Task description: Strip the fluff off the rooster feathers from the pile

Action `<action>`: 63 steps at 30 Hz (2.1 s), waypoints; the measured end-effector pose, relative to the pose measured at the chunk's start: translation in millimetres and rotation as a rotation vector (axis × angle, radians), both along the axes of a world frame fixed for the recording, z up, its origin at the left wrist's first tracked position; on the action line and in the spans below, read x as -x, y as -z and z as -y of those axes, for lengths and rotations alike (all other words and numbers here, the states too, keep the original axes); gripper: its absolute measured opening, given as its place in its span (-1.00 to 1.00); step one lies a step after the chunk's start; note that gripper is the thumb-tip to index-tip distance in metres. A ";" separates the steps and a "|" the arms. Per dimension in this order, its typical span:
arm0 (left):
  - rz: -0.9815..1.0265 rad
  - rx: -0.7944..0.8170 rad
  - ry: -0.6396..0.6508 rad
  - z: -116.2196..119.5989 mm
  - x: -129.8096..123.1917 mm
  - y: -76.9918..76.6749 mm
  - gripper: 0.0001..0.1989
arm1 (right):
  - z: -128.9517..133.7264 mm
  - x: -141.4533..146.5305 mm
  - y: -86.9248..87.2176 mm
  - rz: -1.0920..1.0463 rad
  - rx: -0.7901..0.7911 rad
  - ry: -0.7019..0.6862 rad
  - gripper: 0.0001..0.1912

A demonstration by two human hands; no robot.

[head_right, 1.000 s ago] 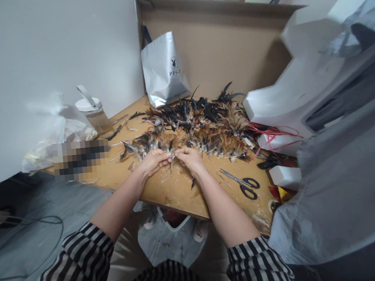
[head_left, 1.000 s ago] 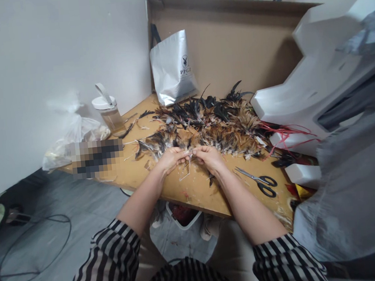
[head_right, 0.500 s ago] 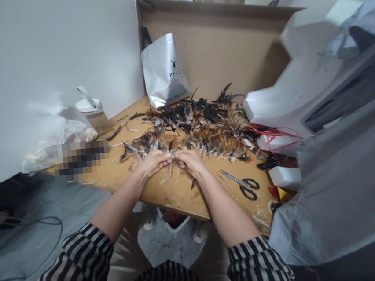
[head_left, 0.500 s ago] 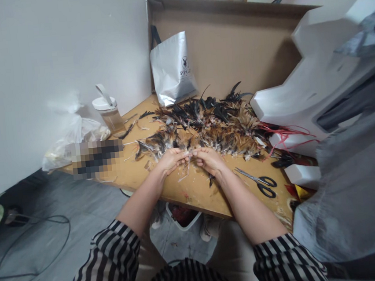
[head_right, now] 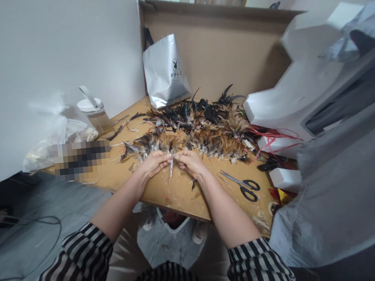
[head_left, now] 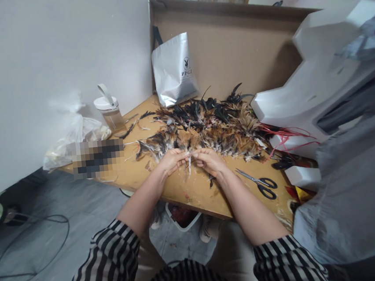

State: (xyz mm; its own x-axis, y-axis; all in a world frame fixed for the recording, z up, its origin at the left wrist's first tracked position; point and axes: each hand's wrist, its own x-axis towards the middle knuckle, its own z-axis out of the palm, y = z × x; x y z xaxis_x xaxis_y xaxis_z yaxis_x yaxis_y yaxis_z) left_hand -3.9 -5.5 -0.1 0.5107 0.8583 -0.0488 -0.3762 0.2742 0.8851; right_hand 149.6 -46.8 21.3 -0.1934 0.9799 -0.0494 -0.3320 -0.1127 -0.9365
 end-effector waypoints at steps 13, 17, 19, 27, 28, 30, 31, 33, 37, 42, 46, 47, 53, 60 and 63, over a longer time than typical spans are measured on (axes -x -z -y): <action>0.024 0.006 -0.041 -4.1 3.7 -2.5 -0.81 | 7.5 -19.6 -17.0 -0.352 -0.002 0.009 -0.87; 0.015 0.024 -0.056 -5.0 5.1 -2.9 -0.84 | 15.2 -42.2 -30.2 -0.535 -0.063 0.052 -0.86; -0.004 0.026 -0.051 -5.0 5.6 -2.4 -0.83 | 18.9 -55.5 -36.3 -0.637 -0.129 0.066 -0.86; -0.204 -0.052 0.110 1.8 6.6 -5.8 -0.72 | 26.9 -89.9 -47.9 -0.877 -0.325 0.216 -0.84; -0.222 -0.062 0.121 2.5 6.5 -6.3 -0.71 | 28.2 -93.3 -48.7 -0.891 -0.338 0.239 -0.84; -0.235 -0.084 0.131 3.4 6.4 -6.8 -0.71 | 30.9 -100.4 -50.2 -0.915 -0.377 0.288 -0.83; -0.237 -0.097 0.131 3.7 6.4 -6.9 -0.71 | 32.2 -103.5 -50.8 -0.917 -0.399 0.312 -0.82; -0.253 -0.129 0.131 4.1 6.2 -7.1 -0.71 | 33.7 -107.1 -51.6 -0.879 -0.423 0.344 -0.80; -0.315 -0.200 0.120 4.2 5.5 -7.2 -0.71 | 31.5 -99.9 -50.6 -0.664 -0.383 0.324 -0.79; -0.302 -0.223 0.006 2.0 4.2 -6.1 -0.71 | 27.7 -81.0 -49.4 -0.454 -0.320 0.302 -0.80; -0.220 -0.187 -0.028 0.9 4.8 -7.4 -0.70 | 27.7 -73.5 -49.4 -0.404 -0.290 0.271 -0.77; -0.194 -0.174 -0.025 0.8 5.3 -8.1 -0.69 | 27.6 -72.3 -49.2 -0.403 -0.287 0.262 -0.77; -0.071 -0.104 -0.030 2.9 7.6 -13.5 -0.73 | 25.0 -63.0 -46.0 -0.329 -0.249 0.231 -0.76; -0.032 -0.102 -0.029 5.2 5.7 -16.4 -0.76 | 22.9 -51.6 -40.5 -0.274 -0.219 0.192 -0.76; 0.046 -0.075 -0.147 1.2 6.8 -15.9 -0.78 | 22.0 -47.5 -38.5 -0.236 -0.202 0.190 -0.76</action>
